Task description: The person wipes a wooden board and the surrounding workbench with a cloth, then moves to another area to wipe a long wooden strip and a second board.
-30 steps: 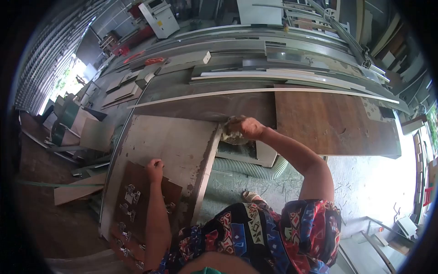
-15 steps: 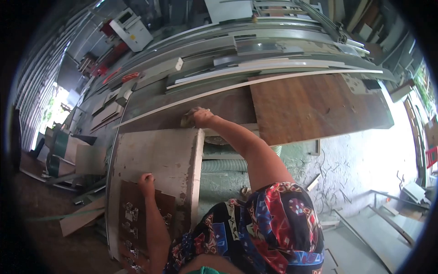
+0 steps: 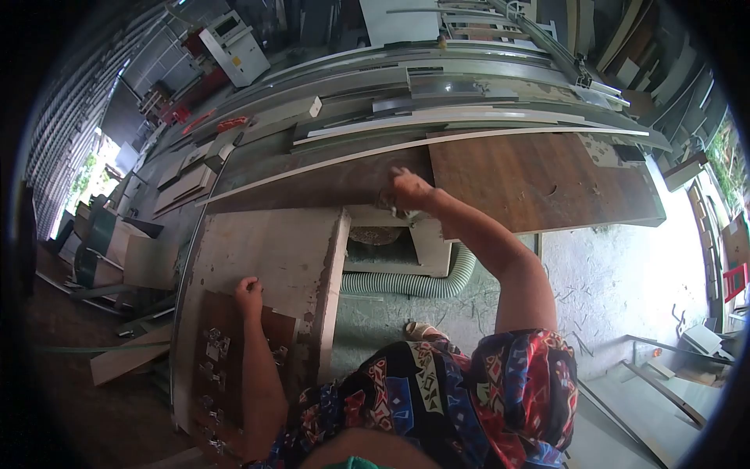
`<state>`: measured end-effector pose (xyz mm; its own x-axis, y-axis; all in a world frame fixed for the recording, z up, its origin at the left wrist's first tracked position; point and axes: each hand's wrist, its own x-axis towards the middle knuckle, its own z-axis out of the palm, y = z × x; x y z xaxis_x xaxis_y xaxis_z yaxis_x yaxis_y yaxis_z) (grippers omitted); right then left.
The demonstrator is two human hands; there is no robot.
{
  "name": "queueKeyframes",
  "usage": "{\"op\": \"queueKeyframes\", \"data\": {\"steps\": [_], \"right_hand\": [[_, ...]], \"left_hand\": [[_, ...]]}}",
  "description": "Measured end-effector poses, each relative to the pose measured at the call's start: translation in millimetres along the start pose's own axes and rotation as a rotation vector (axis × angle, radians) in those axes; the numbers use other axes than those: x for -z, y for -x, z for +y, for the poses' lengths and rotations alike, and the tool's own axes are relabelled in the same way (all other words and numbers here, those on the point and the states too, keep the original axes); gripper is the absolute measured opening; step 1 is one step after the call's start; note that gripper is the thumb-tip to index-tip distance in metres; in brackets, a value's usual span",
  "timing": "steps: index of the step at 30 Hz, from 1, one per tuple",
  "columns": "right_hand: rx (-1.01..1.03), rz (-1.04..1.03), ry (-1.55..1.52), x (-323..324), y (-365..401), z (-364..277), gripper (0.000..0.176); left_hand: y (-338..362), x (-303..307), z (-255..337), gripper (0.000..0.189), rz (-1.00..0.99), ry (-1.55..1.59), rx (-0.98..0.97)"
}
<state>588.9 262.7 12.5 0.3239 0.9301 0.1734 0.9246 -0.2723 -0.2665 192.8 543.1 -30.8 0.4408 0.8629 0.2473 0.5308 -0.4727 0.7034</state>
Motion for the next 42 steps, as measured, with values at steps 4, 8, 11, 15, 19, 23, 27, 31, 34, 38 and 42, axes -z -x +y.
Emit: {"op": "queueKeyframes", "data": {"steps": [4, 8, 11, 15, 19, 23, 27, 31, 34, 38, 42], "right_hand": [[-0.03, 0.222, -0.081, 11, -6, 0, 0.04], [-0.137, 0.072, -0.077, 12, -7, -39, 0.047], [-0.142, 0.013, -0.08, -21, -4, -60, 0.051], [-0.299, -0.296, -0.276, -55, 0, -71, 0.045], [-0.455, -0.431, -0.566, -109, 1, -54, 0.038], [-0.134, -0.389, -0.274, -214, -20, -23, 0.039], [-0.272, -0.265, -0.196, -239, -29, -27, 0.029], [-0.751, -0.599, -0.758, -125, -22, -62, 0.044], [-0.665, -0.648, -1.32, -182, -12, -16, 0.043], [-0.313, 0.011, 0.073, -278, 5, 2, 0.035], [-0.77, -0.495, -1.163, -147, 2, -46, 0.035]], "left_hand": [[-1, -2, -1, 0.018, 0.013, -0.002, 0.009], [0, 1, 0, 0.019, 0.016, -0.019, 0.014], [1, 1, 5, 0.02, 0.013, -0.023, 0.005], [2, 3, 10, 0.021, 0.019, -0.067, -0.005], [-4, -4, -9, 0.021, -0.014, -0.039, 0.016], [-6, -3, -12, 0.02, 0.011, -0.002, 0.001], [-3, -2, -6, 0.018, 0.022, -0.004, -0.011], [-3, -2, -6, 0.018, 0.017, 0.012, 0.021], [-2, -1, -5, 0.018, 0.01, -0.031, -0.001], [-5, 2, 3, 0.017, 0.023, -0.062, 0.018], [2, 2, 13, 0.016, 0.012, -0.016, 0.016]]}}
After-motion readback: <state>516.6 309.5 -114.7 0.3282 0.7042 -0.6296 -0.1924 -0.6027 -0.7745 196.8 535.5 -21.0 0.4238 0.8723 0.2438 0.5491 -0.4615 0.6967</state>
